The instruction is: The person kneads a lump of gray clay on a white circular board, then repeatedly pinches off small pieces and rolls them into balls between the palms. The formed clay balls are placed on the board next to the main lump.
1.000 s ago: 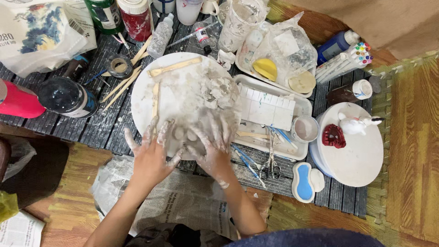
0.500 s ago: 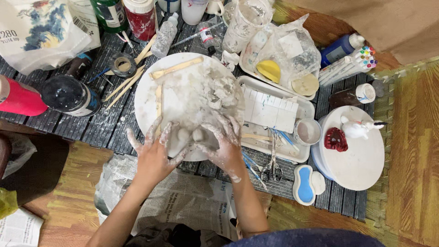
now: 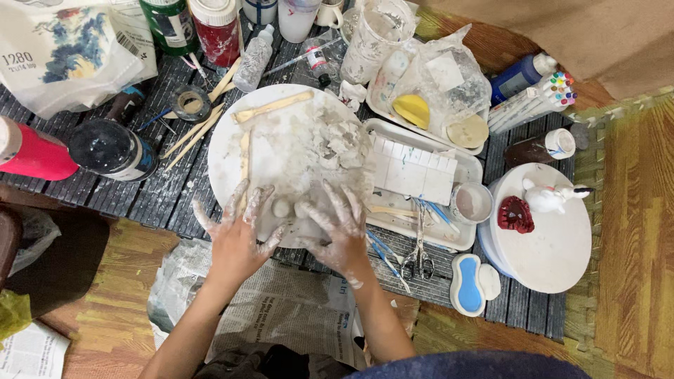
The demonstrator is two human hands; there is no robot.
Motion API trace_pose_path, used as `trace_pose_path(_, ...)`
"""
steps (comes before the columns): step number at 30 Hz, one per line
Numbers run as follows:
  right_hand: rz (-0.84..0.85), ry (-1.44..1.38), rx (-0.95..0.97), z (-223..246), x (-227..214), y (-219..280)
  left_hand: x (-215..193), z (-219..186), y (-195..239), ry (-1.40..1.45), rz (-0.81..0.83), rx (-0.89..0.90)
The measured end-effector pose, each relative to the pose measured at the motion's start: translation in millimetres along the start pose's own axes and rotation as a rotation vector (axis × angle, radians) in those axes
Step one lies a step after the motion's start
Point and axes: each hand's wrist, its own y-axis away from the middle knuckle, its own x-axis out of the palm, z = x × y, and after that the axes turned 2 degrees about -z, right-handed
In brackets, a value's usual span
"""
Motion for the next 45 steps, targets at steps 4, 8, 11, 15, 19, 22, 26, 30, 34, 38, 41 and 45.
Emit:
trace_pose_path(4, 0.065, 0.104, 0.024, 5.5, 2.2, 11.6, 2.2, -1.5, 7.7, -0.022, -0.006, -0.026)
trace_pose_path(8, 0.060, -0.077, 0.133, 8.8, 0.1, 4.6, 2.5, -1.0, 8.7, -0.035, 0.055, -0.065)
trace_pose_path(11, -0.142, -0.186, 0.158, 14.4, -3.3, -15.9, 0.8, -3.3, 4.9, -0.057, 0.084, -0.100)
trace_pose_path(15, -0.001, -0.127, 0.335, 22.9, 4.9, -48.7, -6.6, -10.1, 0.5, -0.029, 0.023, -0.107)
trace_pose_path(19, 0.050, -0.074, 0.287, 16.5, 39.6, -67.7, -13.6, -14.2, -1.7, -0.022, 0.048, -0.151)
trace_pose_path(22, -0.018, -0.013, 0.122, -0.5, 72.2, -69.7, -16.0, -13.4, -4.0, -0.122, 0.311, -0.255)
trace_pose_path(26, 0.585, -0.275, 0.892, -18.2, 101.9, -62.3, -14.4, -12.9, -2.0, -0.019, 0.213, -0.203)
trace_pose_path(30, 0.051, -0.026, 0.211, -9.3, 97.3, -57.0, -11.7, -18.0, 1.1, -0.001, 0.107, -0.157)
trace_pose_path(34, 0.034, 0.165, 0.178, 8.9, 68.7, -65.8, -14.8, -27.2, 1.0, 0.040, -0.069, -0.099)
trace_pose_path(38, -0.316, -0.390, 0.285, 9.4, 34.6, -63.0, -29.8, -30.3, -6.9, 0.175, -0.086, -0.086)
trace_pose_path(41, -0.748, -0.721, 0.121, 0.4, 20.8, -46.7, -35.9, -32.7, -17.9, 0.088, -0.085, -0.102)
trace_pose_path(45, -0.722, -0.924, 0.342, -10.1, 22.7, -36.8, -17.1, -34.8, -60.9, -0.031, -0.105, -0.062)
